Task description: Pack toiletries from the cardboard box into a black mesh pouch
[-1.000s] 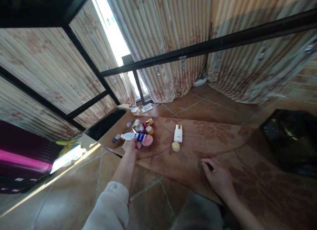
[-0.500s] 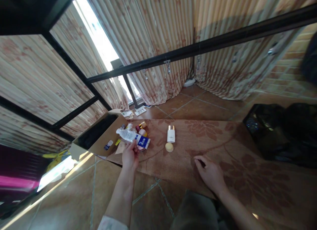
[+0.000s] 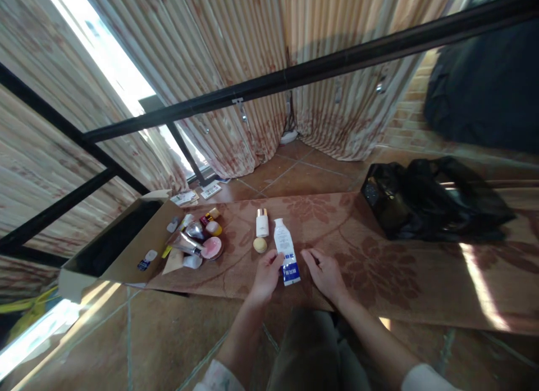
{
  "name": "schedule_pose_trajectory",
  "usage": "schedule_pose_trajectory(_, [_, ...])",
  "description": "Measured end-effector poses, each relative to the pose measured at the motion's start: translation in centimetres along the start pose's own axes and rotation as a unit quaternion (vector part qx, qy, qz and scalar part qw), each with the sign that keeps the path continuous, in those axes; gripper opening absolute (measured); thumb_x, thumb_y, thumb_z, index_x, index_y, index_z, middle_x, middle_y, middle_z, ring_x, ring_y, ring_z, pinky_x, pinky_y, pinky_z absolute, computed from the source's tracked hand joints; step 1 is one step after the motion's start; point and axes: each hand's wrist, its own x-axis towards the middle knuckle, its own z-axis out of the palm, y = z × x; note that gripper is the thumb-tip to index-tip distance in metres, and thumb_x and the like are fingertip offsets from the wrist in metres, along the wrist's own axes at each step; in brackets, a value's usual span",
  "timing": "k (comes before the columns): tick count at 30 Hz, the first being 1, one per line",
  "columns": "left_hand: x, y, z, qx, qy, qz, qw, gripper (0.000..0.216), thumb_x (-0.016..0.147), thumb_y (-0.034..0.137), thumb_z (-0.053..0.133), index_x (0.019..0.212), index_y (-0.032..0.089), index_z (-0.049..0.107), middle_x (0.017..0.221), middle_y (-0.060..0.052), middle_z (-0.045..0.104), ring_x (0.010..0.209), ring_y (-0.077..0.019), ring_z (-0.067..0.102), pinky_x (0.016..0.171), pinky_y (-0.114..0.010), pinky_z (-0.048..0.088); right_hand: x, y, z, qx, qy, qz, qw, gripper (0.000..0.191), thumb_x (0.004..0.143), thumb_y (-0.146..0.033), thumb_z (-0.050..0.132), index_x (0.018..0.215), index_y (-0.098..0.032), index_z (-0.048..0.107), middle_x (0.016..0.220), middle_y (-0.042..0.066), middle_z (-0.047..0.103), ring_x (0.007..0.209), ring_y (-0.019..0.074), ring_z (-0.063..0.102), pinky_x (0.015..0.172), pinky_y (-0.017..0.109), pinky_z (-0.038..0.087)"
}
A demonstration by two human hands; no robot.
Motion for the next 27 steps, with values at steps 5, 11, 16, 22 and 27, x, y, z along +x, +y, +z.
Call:
schedule_pose_trajectory(5, [0.9, -0.5, 0.1, 0.079, 0.005, 0.048, 0.996, 0.028, 0.076, 0.042, 0.061, 0.069, 0.015, 0.060, 0.061, 0.003, 0.052, 0.057, -0.0091, 0.045, 0.053, -0.018, 0.035, 0.0, -0.2, 0.2, -0.022, -0.006, 0.000, 1.000, 0.032, 0.089, -0.041, 0.044, 0.084, -0.021, 0.069, 0.082, 0.003, 0.068, 0.073, 0.0148, 0.062, 0.071, 0.025, 0.044])
schedule_pose_trajectory(11, [1.0, -0.7, 0.1, 0.100, 0.014, 0.022, 0.995, 0.033, 0.074, 0.048, 0.061, 0.066, 0.016, 0.058, 0.057, 0.003, 0.052, 0.053, -0.0102, 0.047, 0.048, -0.019, 0.035, 0.2, -0.1, 0.5, -0.054, -0.006, -0.014, 0.998, 0.025, 0.088, -0.036, 0.047, 0.084, -0.022, 0.069, 0.080, 0.002, 0.067, 0.072, 0.0143, 0.060, 0.070, 0.025, 0.042])
schedule_pose_trajectory(16, [1.2, -0.5, 0.1, 0.073, 0.035, -0.005, 0.997, 0.033, 0.068, 0.049, 0.065, 0.065, 0.016, 0.060, 0.053, 0.003, 0.053, 0.047, -0.0103, 0.045, 0.045, -0.020, 0.034, 0.2, -0.2, 0.6, -0.070, -0.002, -0.016, 0.997, 0.025, 0.088, -0.035, 0.047, 0.083, -0.023, 0.068, 0.079, 0.002, 0.067, 0.071, 0.0141, 0.059, 0.068, 0.025, 0.042])
schedule_pose_trajectory(22, [1.6, 1.0, -1.9, 0.178, 0.131, 0.028, 0.975, 0.024, 0.068, 0.041, 0.064, 0.063, 0.017, 0.064, 0.056, -0.001, 0.061, 0.052, -0.0149, 0.053, 0.051, -0.022, 0.036, 0.1, -0.6, 0.6, -0.071, 0.008, -0.012, 0.997, 0.023, 0.088, -0.031, 0.047, 0.081, -0.023, 0.068, 0.078, 0.002, 0.066, 0.073, 0.0144, 0.061, 0.072, 0.025, 0.043])
schedule_pose_trajectory(27, [0.3, 3.0, -3.9, 0.306, 0.146, 0.041, 0.940, 0.014, 0.070, 0.034, 0.064, 0.064, 0.021, 0.064, 0.060, -0.003, 0.065, 0.058, -0.0191, 0.058, 0.055, -0.024, 0.036, 0.2, -0.3, 0.6, -0.069, 0.019, -0.016, 0.997, 0.026, 0.088, -0.029, 0.045, 0.077, -0.022, 0.067, 0.076, 0.003, 0.067, 0.072, 0.0158, 0.062, 0.069, 0.026, 0.044])
